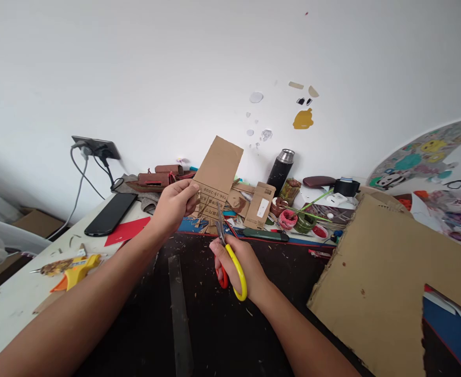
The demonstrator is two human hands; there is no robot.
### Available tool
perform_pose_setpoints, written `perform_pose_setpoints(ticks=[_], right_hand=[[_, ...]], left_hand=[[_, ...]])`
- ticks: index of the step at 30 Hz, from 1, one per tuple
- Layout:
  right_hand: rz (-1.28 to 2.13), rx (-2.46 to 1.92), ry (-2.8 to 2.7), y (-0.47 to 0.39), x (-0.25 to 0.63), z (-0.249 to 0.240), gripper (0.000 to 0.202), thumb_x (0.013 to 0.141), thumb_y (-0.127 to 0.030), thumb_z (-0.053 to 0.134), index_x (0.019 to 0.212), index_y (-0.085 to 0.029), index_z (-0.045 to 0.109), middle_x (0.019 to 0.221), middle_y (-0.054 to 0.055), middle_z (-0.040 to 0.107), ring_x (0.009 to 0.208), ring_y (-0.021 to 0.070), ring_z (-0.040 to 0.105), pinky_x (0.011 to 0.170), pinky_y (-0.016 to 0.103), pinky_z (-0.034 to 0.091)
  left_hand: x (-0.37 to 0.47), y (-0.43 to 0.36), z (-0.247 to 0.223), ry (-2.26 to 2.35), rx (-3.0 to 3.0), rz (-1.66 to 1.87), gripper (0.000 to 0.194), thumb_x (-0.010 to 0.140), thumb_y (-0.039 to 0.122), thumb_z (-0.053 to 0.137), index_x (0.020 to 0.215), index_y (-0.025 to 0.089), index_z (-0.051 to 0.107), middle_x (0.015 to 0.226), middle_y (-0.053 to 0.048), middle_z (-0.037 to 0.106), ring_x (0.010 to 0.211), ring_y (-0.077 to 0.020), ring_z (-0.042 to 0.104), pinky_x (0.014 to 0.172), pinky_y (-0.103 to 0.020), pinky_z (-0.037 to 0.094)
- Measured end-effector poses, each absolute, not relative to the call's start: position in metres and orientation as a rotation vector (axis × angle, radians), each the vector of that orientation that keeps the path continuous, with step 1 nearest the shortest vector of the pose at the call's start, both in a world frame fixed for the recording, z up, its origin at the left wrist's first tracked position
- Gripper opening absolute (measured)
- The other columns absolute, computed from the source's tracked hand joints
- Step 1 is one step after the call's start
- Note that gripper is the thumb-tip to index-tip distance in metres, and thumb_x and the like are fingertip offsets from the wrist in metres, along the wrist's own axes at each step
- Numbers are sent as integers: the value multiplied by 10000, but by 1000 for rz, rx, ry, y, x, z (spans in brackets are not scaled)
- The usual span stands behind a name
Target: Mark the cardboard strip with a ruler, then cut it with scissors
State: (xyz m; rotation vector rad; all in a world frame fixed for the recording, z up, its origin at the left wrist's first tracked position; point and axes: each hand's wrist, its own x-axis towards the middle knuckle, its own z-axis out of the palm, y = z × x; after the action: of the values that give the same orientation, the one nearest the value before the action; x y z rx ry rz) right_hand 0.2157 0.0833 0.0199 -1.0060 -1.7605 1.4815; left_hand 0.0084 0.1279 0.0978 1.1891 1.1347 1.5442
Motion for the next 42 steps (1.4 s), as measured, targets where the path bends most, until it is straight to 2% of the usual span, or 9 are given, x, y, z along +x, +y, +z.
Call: perform_pose_setpoints(ticks=[9, 16, 24, 36, 42], right_hand=[[1513, -1077, -1763, 84, 217, 25, 403, 1106, -610, 563, 932, -247, 571, 596, -43, 612, 449, 154, 611, 497, 253, 470], [1540, -1118, -1731, 85, 216, 26, 407, 1057, -641, 635, 940, -254, 583, 604, -44, 616, 444, 164, 609, 471, 264, 462], [1505, -1151, -1781, 86, 217, 25, 387, 1096, -598, 579, 908, -261, 550, 502, -61, 567, 402, 161, 567, 454, 240, 421], [1440, -1223, -1836, 87, 217, 26, 369, 1109, -556, 571, 891, -260, 535, 500, -50, 568, 388, 157, 562, 458, 230, 389], [1435, -1256, -1843, 85, 217, 30, 319, 1115, -486, 568, 895, -261, 516, 474, -67, 537, 372, 156, 547, 451, 227, 370]], left_hand=[[11, 130, 90, 1094, 1193, 1575, 301, 885, 370, 753, 707, 218, 564, 474, 73, 383, 408, -77, 261, 409, -217, 198], [12, 131, 89, 1108, 1191, 1573, 320, 877, 381, 758, 705, 228, 536, 467, 72, 394, 403, -79, 275, 408, -216, 207], [13, 133, 84, 1089, 1179, 1596, 319, 869, 383, 766, 701, 227, 544, 452, 80, 390, 386, -76, 274, 397, -212, 206], [14, 133, 83, 1067, 1176, 1606, 315, 887, 347, 758, 695, 220, 544, 450, 82, 396, 378, -71, 290, 396, -206, 217], [14, 134, 80, 1064, 1164, 1627, 318, 884, 346, 754, 688, 219, 538, 451, 85, 402, 375, -67, 299, 397, -204, 218]])
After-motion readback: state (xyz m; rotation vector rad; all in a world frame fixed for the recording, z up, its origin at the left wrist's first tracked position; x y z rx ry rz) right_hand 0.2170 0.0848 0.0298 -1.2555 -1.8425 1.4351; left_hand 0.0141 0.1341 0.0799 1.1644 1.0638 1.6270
